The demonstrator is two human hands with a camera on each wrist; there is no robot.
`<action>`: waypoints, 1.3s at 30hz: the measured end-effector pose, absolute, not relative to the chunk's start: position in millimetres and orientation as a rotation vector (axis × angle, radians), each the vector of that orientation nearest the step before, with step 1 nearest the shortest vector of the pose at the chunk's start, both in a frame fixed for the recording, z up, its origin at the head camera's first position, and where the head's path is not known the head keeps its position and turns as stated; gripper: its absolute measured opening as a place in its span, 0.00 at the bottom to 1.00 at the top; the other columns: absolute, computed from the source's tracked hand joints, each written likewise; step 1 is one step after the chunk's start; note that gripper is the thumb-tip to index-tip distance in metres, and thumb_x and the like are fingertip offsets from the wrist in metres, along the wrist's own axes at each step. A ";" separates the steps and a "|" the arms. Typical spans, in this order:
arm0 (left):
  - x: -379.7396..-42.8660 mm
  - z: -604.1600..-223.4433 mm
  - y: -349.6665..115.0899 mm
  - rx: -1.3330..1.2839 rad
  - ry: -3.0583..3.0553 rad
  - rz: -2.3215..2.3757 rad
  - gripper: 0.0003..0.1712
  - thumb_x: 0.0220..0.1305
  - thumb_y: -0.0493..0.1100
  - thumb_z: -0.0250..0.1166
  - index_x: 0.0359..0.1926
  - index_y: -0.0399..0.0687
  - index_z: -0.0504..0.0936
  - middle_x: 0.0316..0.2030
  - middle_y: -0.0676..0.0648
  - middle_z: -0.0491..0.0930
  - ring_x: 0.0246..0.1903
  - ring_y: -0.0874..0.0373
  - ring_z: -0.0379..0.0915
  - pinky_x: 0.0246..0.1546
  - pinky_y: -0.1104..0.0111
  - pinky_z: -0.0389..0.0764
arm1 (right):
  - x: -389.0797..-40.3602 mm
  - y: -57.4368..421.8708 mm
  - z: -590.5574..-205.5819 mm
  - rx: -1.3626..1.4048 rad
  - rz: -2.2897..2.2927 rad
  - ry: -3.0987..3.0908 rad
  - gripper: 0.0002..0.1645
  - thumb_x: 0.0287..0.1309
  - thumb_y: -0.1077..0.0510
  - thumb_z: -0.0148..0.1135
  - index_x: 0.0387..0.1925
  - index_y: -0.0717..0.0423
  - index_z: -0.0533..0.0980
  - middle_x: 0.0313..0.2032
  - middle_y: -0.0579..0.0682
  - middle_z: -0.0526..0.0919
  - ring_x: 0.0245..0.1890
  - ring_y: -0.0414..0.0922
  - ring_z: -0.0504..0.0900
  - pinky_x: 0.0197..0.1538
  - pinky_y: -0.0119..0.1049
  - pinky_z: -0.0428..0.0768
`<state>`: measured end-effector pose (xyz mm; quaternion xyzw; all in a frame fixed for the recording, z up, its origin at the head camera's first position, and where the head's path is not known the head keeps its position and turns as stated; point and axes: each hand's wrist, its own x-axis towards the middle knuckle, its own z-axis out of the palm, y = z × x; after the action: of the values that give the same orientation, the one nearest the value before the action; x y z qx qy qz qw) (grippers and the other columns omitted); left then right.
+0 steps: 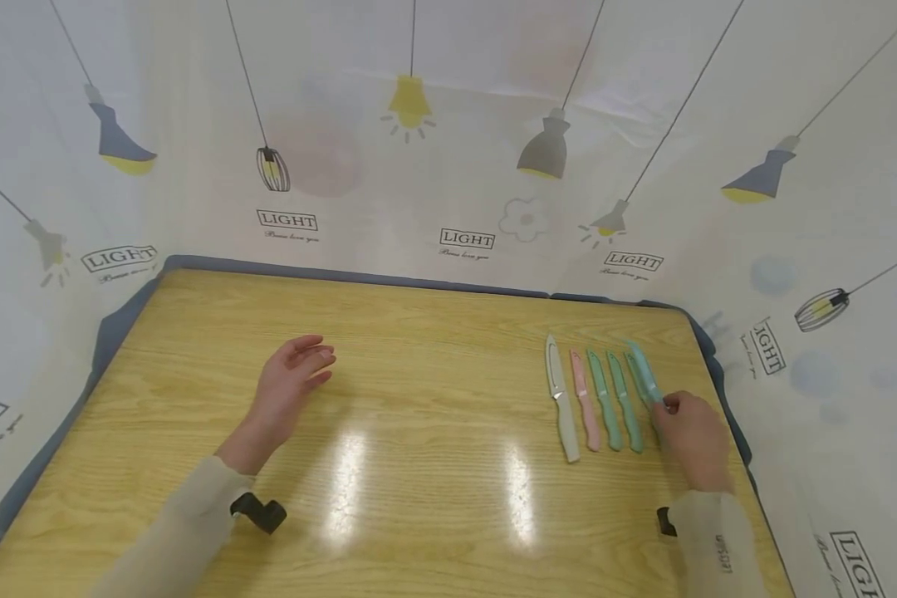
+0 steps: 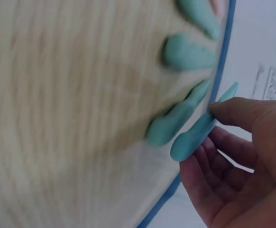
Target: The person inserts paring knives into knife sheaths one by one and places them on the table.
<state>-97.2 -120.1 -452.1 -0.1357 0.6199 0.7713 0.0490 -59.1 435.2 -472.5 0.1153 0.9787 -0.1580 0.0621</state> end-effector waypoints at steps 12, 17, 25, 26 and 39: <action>-92.5 -453.4 -136.0 -0.439 1.873 2.351 0.26 0.64 0.40 0.64 0.60 0.39 0.67 0.50 0.45 0.74 0.52 0.52 0.72 0.60 0.53 0.71 | -52.5 455.6 -469.3 0.503 -0.433 2.832 0.31 0.66 0.47 0.52 0.50 0.75 0.73 0.46 0.72 0.77 0.40 0.66 0.77 0.33 0.53 0.76; -92.6 -454.2 -139.3 -0.444 1.876 2.365 0.24 0.64 0.38 0.63 0.59 0.40 0.68 0.49 0.46 0.74 0.50 0.54 0.73 0.60 0.54 0.71 | -53.5 458.0 -471.7 0.487 -0.407 2.845 0.31 0.66 0.48 0.52 0.49 0.75 0.73 0.45 0.72 0.78 0.38 0.64 0.78 0.33 0.53 0.76; -90.4 -458.0 -152.4 -0.216 2.077 2.289 0.29 0.69 0.44 0.59 0.64 0.33 0.64 0.55 0.41 0.74 0.57 0.48 0.69 0.62 0.58 0.70 | -53.7 456.1 -477.7 0.442 -0.392 2.899 0.36 0.69 0.44 0.46 0.51 0.78 0.71 0.47 0.75 0.75 0.42 0.68 0.76 0.36 0.59 0.76; -89.7 -458.4 -154.9 -0.164 2.153 2.237 0.30 0.69 0.46 0.59 0.65 0.33 0.64 0.57 0.41 0.73 0.58 0.48 0.68 0.62 0.58 0.69 | -53.1 451.7 -477.2 0.427 -0.402 2.922 0.37 0.69 0.43 0.45 0.52 0.79 0.70 0.48 0.76 0.73 0.43 0.69 0.74 0.38 0.61 0.75; -89.2 -452.9 -170.1 0.364 3.003 1.130 0.41 0.68 0.60 0.55 0.74 0.45 0.57 0.72 0.42 0.56 0.70 0.42 0.48 0.68 0.47 0.54 | -58.1 307.4 -459.7 -0.189 -0.579 3.184 0.41 0.69 0.45 0.51 0.72 0.66 0.55 0.67 0.74 0.56 0.64 0.72 0.55 0.60 0.70 0.59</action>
<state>-89.2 -170.1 -452.9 0.1126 0.9291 0.3497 -0.0439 -58.1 307.4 -459.7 -0.0582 0.9810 -0.1784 -0.0499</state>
